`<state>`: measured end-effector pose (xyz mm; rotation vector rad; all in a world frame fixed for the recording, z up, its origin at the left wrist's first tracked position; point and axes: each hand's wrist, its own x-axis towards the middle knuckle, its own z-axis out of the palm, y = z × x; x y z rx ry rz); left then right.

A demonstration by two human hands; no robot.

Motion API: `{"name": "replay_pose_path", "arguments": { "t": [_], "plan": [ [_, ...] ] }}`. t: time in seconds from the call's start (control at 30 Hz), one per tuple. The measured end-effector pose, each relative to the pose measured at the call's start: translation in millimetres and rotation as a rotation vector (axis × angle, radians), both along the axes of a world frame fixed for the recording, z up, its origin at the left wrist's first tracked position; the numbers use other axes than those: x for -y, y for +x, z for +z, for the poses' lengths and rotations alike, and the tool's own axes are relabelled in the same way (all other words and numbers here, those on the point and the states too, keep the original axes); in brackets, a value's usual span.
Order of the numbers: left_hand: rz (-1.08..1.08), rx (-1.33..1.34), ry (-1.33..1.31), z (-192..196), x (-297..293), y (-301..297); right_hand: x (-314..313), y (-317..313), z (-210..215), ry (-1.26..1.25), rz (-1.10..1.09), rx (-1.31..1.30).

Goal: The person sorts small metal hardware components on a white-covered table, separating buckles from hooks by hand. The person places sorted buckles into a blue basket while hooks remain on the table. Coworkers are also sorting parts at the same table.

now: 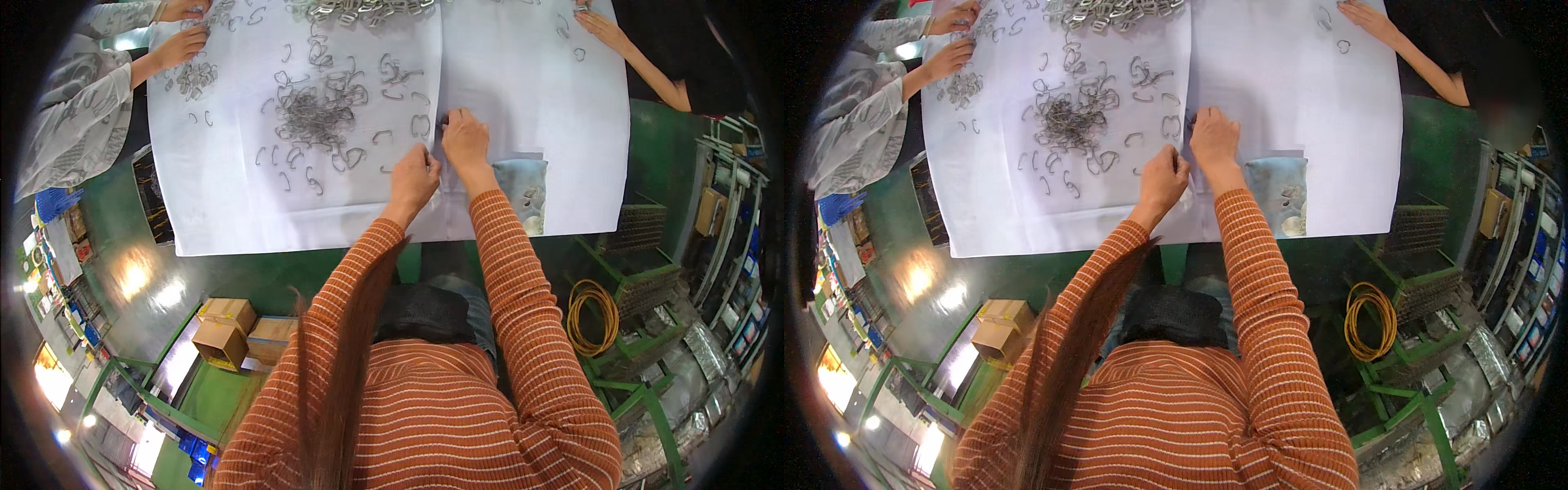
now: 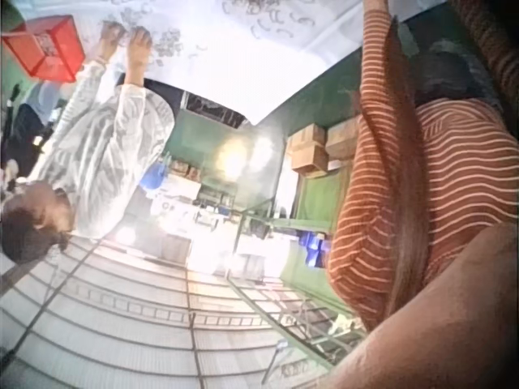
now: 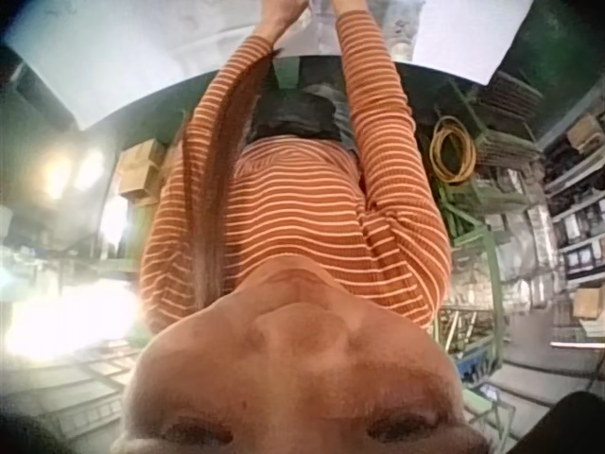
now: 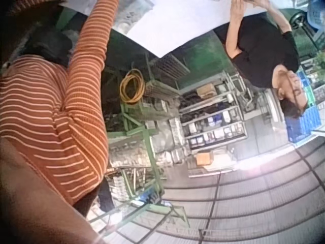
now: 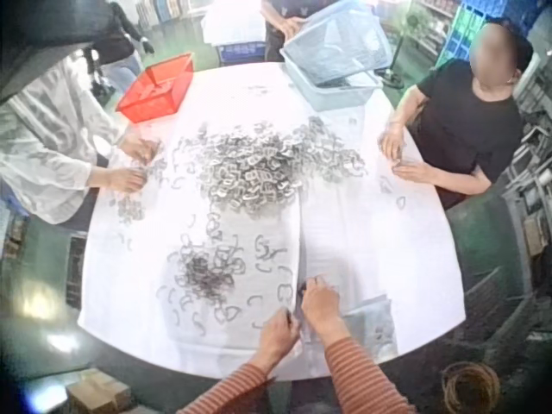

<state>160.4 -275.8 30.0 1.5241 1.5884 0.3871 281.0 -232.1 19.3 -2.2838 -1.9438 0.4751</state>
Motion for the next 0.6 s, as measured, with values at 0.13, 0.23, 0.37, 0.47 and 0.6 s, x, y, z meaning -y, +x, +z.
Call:
{"name": "replay_pose_path", "arguments": {
  "t": [0.13,0.23,0.37,0.47,0.6],
  "plan": [
    [0.012,-0.003,0.146,-4.9,2.2,-2.5,0.6,-1.4,4.4,0.018,-0.191,-0.045],
    [-0.127,-0.027,-0.014,1.9,9.6,-6.3,-14.9,-22.8,35.7,0.220,0.032,-0.361],
    [-0.617,-0.211,0.636,-13.9,28.3,-30.1,-55.6,-60.3,2.7,0.488,0.225,-0.256],
    [-0.571,-0.157,0.587,-27.3,19.8,-57.7,-86.1,-89.1,-29.1,0.497,0.197,-0.014],
    [-0.484,-0.214,0.522,-38.6,15.8,-100.6,-125.8,-163.5,-43.6,0.490,0.397,-0.227]
  ]
}}
